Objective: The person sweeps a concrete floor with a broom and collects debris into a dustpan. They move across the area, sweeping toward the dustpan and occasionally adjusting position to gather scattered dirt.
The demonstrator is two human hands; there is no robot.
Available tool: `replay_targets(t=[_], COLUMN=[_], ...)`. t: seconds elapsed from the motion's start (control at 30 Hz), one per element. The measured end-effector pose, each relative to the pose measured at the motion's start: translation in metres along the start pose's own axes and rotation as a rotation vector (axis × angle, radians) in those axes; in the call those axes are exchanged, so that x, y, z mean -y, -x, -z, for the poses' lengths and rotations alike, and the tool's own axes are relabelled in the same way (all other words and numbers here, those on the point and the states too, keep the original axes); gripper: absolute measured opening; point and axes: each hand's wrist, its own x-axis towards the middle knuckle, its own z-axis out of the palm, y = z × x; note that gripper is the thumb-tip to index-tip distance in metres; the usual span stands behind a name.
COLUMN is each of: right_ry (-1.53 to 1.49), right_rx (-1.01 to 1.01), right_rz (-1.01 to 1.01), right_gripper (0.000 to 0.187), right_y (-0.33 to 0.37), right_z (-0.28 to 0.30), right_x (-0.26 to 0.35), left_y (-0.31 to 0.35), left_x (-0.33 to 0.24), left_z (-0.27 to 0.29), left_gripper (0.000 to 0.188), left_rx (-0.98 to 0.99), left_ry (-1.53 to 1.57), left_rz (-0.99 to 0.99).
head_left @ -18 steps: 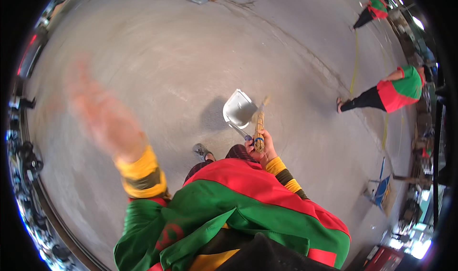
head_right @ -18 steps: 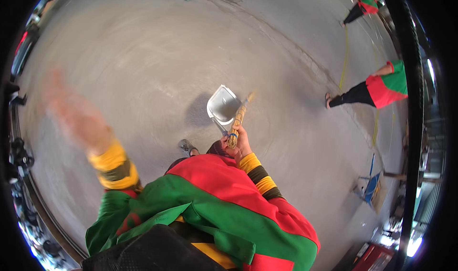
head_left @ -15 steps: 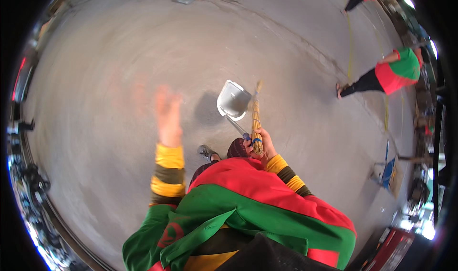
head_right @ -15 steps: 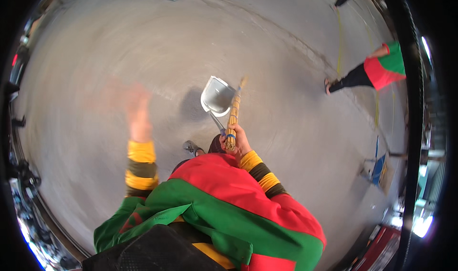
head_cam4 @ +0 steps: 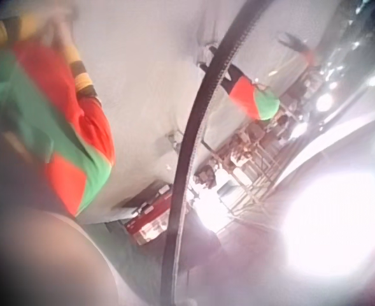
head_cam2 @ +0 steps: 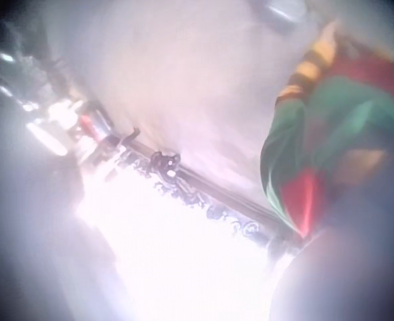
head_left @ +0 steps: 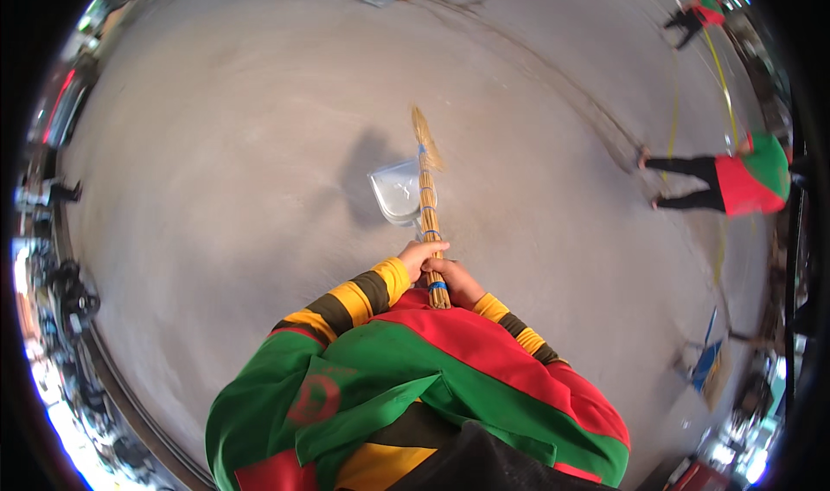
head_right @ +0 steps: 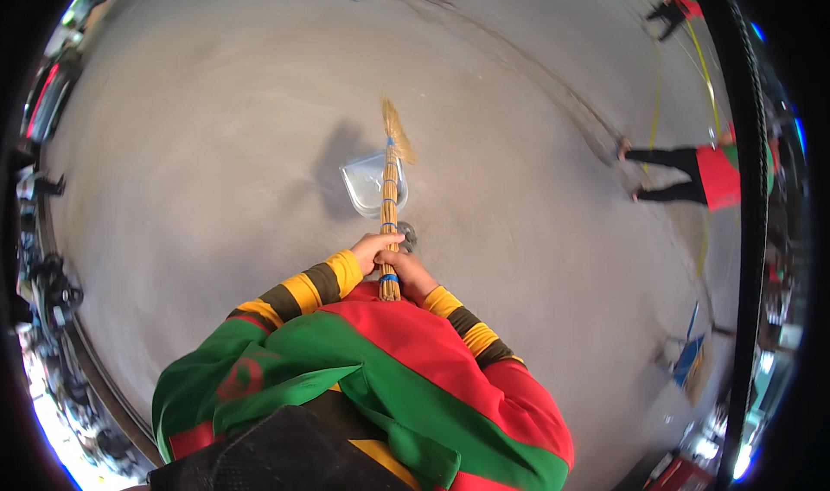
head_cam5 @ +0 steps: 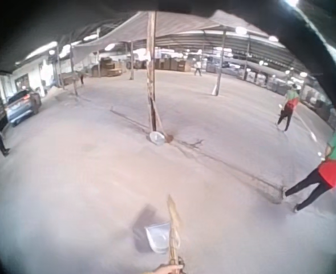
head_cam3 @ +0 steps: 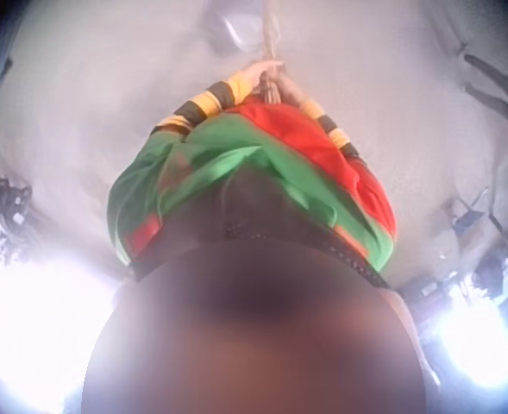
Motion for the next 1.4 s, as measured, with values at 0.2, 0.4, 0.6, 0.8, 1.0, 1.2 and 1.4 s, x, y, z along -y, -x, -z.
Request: replay_targets(t=[0.2, 0.4, 0.6, 0.8, 1.0, 1.2, 1.4], right_ry=[0.176, 0.229, 0.183, -0.052, -0.214, -0.415, -0.403], right_rx=[0.119, 0.211, 0.213, 0.437, 0.547, 0.483, 0.608], right_rz=[-0.069, -0.187, -0.281, -0.35, -0.362, -0.301, -0.415], right_gripper=[0.031, 0.03, 0.03, 0.035, 0.043, 0.038, 0.018], right_y=[-0.041, -0.057, -0.072, -0.132, -0.203, -0.252, -0.316], right_z=[0.075, 0.133, 0.167, 0.205, 0.233, 0.321, 0.34], right_x=[0.07, 0.102, 0.098, 0.079, 0.04, 0.006, 0.018], left_y=[-0.088, -0.148, -0.187, -0.229, -0.291, -0.324, -0.296], left_x=[-0.012, 0.013, 0.056, 0.067, 0.099, 0.154, 0.139], left_z=[-0.03, -0.068, -0.075, -0.04, 0.027, 0.121, 0.194], left_gripper=[0.024, 0.055, 0.028, 0.029, 0.018, 0.008, 0.009], left_rx=[-0.066, -0.35, 0.028, -0.057, -0.169, -0.166, -0.458], left_ry=[0.236, 0.251, 0.757, 0.54, 0.296, 0.795, 0.683], left_rz=[-0.057, -0.381, -0.06, 0.021, -0.143, -0.344, -0.145])
